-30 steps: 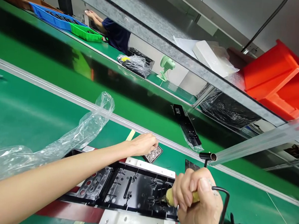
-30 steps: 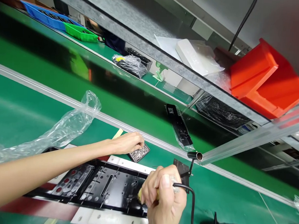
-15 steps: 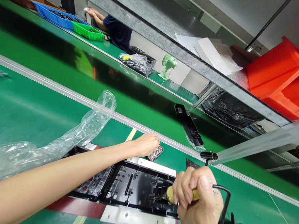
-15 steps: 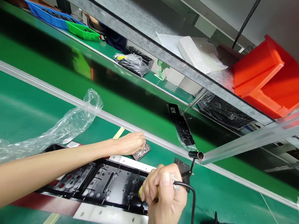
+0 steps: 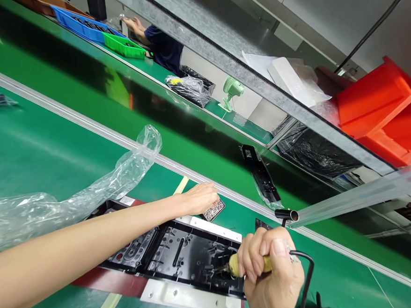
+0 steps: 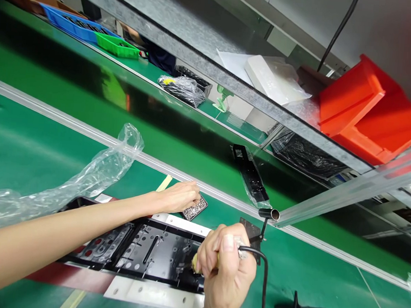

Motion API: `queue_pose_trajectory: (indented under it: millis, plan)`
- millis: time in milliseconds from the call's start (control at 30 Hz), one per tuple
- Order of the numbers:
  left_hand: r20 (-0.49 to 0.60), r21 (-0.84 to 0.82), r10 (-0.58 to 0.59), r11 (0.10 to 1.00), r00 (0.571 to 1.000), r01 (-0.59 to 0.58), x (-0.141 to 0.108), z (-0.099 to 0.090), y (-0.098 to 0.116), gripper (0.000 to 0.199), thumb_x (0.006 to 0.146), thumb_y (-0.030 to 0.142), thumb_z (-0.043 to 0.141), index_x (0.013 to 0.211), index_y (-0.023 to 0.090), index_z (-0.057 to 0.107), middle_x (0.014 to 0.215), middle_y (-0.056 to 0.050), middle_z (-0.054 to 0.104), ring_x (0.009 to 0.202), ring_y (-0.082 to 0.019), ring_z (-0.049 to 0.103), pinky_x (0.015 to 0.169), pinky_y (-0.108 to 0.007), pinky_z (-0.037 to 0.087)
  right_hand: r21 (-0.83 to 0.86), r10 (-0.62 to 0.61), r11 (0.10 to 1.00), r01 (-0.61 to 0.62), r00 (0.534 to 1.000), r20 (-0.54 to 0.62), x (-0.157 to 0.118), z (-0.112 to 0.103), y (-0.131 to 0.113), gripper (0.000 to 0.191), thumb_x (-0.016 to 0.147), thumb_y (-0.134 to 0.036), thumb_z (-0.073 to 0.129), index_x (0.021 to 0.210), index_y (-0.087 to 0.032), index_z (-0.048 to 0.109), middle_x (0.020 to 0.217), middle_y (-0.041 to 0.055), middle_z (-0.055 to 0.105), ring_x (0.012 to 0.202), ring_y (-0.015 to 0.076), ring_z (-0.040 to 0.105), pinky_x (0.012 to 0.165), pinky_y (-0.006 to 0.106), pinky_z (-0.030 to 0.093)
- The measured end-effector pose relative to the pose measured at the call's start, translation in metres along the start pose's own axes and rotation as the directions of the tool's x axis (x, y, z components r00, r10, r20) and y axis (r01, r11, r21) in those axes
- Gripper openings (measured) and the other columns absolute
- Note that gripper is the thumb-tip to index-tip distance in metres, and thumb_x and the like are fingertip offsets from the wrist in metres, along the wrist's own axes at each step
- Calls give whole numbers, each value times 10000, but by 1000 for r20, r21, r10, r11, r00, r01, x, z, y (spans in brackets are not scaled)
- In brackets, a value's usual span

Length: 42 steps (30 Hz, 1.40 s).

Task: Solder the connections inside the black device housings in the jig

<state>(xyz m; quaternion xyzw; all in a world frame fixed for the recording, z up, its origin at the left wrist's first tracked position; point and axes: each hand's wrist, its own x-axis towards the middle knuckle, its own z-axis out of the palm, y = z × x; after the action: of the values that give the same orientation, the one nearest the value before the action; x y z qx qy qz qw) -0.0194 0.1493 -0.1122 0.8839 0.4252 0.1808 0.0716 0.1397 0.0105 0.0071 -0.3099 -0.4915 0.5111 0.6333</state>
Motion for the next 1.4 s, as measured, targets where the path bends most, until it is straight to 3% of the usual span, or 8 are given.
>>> queue_pose_trajectory:
  millis: [233,433,600,800,933,1400]
  plan:
    - [41,-14,0,1000,999,1,0,-9,11,184,745,-39,590,738,113,693,849,-149,721,929,-270,659,819,-345,493,7,17,1000,-17,1000,8,-2,-6,3,303,990,-319,530,707,-212,521,503,-76,404,400,64,353,379,184,388]
    - [33,-195,-116,973,993,120,-7,-28,9,206,918,153,508,813,146,684,759,-88,710,768,-224,664,695,-302,472,4,-21,1000,21,1000,17,-1,-3,3,322,997,-306,524,693,-201,511,506,-72,402,402,62,360,374,183,378]
    - [56,-370,-157,914,986,167,-27,-47,24,198,913,152,498,876,167,691,846,-22,745,776,-169,679,679,-245,459,-4,-33,999,33,999,26,-1,-1,3,328,1001,-292,516,686,-199,507,510,-70,390,405,64,366,373,184,369]
    - [59,-436,-17,899,998,41,-54,-59,59,191,970,182,550,864,182,709,892,-24,719,941,-187,621,853,-272,435,12,-5,1000,4,1000,21,-1,-2,3,329,1010,-292,503,694,-201,497,522,-71,389,411,61,357,372,182,367]
    - [50,-355,146,927,988,-119,-60,-54,74,238,999,181,528,844,186,710,814,-30,680,870,-195,561,756,-289,399,9,-21,1000,21,999,34,-2,-3,5,321,1016,-283,494,706,-200,491,529,-72,385,421,57,357,386,178,368]
    - [-51,-295,336,895,941,-335,-56,-42,68,211,981,135,559,789,189,629,822,-23,686,812,-183,509,715,-313,366,15,-25,1000,25,999,37,-2,-3,4,317,1017,-281,491,710,-201,496,528,-71,394,425,60,368,392,183,378]
